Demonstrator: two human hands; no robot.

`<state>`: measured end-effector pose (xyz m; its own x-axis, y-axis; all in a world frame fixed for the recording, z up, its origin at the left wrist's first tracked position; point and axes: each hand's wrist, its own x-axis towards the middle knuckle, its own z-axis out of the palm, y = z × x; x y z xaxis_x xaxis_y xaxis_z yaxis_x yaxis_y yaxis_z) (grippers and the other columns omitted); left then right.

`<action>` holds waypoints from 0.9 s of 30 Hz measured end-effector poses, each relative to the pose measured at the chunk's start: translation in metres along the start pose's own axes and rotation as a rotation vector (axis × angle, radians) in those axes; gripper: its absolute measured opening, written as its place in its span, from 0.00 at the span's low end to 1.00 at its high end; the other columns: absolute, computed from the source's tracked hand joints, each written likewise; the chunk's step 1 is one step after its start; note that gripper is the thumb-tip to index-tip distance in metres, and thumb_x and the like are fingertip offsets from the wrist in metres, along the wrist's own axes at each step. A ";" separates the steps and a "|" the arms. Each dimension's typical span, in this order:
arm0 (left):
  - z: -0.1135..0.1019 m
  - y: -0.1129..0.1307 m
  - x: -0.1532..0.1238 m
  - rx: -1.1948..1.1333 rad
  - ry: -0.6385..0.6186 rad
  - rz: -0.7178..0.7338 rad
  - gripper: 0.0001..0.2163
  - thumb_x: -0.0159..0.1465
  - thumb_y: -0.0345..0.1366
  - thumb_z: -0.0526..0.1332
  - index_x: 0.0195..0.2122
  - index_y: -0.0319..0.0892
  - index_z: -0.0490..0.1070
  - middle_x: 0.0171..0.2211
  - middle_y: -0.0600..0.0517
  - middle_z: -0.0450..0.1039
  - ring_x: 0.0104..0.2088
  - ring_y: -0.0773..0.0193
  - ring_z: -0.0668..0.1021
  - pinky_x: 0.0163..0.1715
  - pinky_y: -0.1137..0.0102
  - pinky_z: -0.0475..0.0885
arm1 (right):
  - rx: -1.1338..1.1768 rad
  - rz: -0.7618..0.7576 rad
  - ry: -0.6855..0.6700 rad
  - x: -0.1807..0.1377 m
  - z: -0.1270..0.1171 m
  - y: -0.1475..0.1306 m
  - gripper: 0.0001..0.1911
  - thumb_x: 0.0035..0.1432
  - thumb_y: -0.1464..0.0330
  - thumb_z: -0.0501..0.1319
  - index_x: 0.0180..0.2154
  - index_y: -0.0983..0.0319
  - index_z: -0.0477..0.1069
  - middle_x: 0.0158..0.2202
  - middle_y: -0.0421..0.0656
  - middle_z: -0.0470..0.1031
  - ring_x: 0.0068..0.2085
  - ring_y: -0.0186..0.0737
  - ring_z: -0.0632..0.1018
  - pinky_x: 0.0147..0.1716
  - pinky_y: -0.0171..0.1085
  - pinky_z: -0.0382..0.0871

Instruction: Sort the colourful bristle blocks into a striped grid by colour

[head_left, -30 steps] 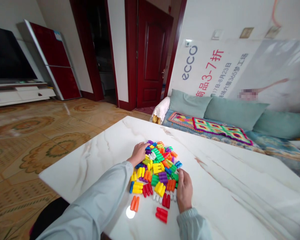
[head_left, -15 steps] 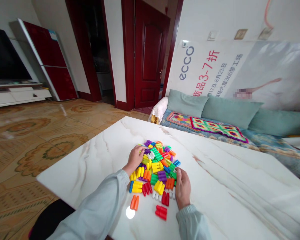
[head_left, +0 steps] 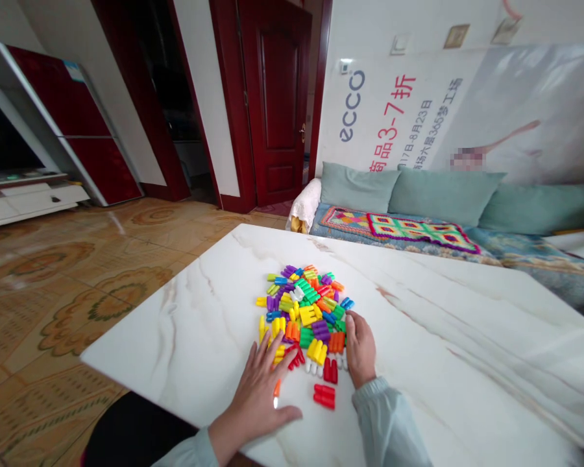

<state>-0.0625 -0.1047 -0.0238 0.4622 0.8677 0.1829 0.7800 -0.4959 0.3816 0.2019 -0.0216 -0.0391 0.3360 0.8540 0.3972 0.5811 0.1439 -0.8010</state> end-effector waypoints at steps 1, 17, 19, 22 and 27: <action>0.002 -0.003 0.002 0.006 0.004 -0.020 0.47 0.49 0.61 0.68 0.69 0.60 0.50 0.72 0.48 0.41 0.69 0.32 0.49 0.63 0.35 0.48 | -0.032 -0.015 -0.011 -0.001 0.001 -0.001 0.35 0.65 0.44 0.43 0.48 0.65 0.73 0.47 0.55 0.77 0.50 0.53 0.74 0.52 0.51 0.65; -0.015 -0.048 0.025 -0.069 0.060 0.089 0.34 0.56 0.53 0.69 0.63 0.54 0.65 0.71 0.46 0.46 0.69 0.39 0.52 0.66 0.44 0.54 | -0.077 0.203 0.149 -0.056 0.058 -0.061 0.47 0.62 0.42 0.43 0.67 0.71 0.52 0.71 0.62 0.43 0.71 0.62 0.45 0.64 0.63 0.38; -0.019 -0.053 0.028 -0.136 0.141 0.116 0.34 0.59 0.57 0.64 0.64 0.53 0.62 0.71 0.45 0.46 0.69 0.41 0.53 0.66 0.46 0.53 | -0.069 0.196 0.097 -0.062 0.058 -0.064 0.46 0.62 0.42 0.43 0.68 0.70 0.51 0.71 0.60 0.45 0.71 0.60 0.45 0.64 0.63 0.39; -0.021 -0.060 0.038 -0.266 0.283 0.012 0.29 0.67 0.56 0.52 0.67 0.52 0.56 0.72 0.47 0.43 0.70 0.47 0.52 0.67 0.50 0.52 | -0.108 0.191 0.029 -0.054 0.050 -0.063 0.43 0.64 0.44 0.41 0.68 0.69 0.51 0.70 0.57 0.48 0.71 0.57 0.46 0.65 0.61 0.39; -0.007 -0.077 0.065 -0.437 0.385 -0.325 0.28 0.71 0.53 0.47 0.69 0.50 0.51 0.72 0.50 0.41 0.71 0.56 0.49 0.69 0.57 0.49 | -0.240 0.245 -0.008 0.014 0.025 -0.040 0.41 0.65 0.46 0.37 0.66 0.69 0.56 0.70 0.56 0.51 0.71 0.55 0.46 0.65 0.61 0.38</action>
<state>-0.0952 -0.0103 -0.0354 -0.0143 0.9609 0.2766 0.5741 -0.2186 0.7891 0.1647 -0.0027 -0.0122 0.4825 0.8524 0.2015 0.6415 -0.1873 -0.7439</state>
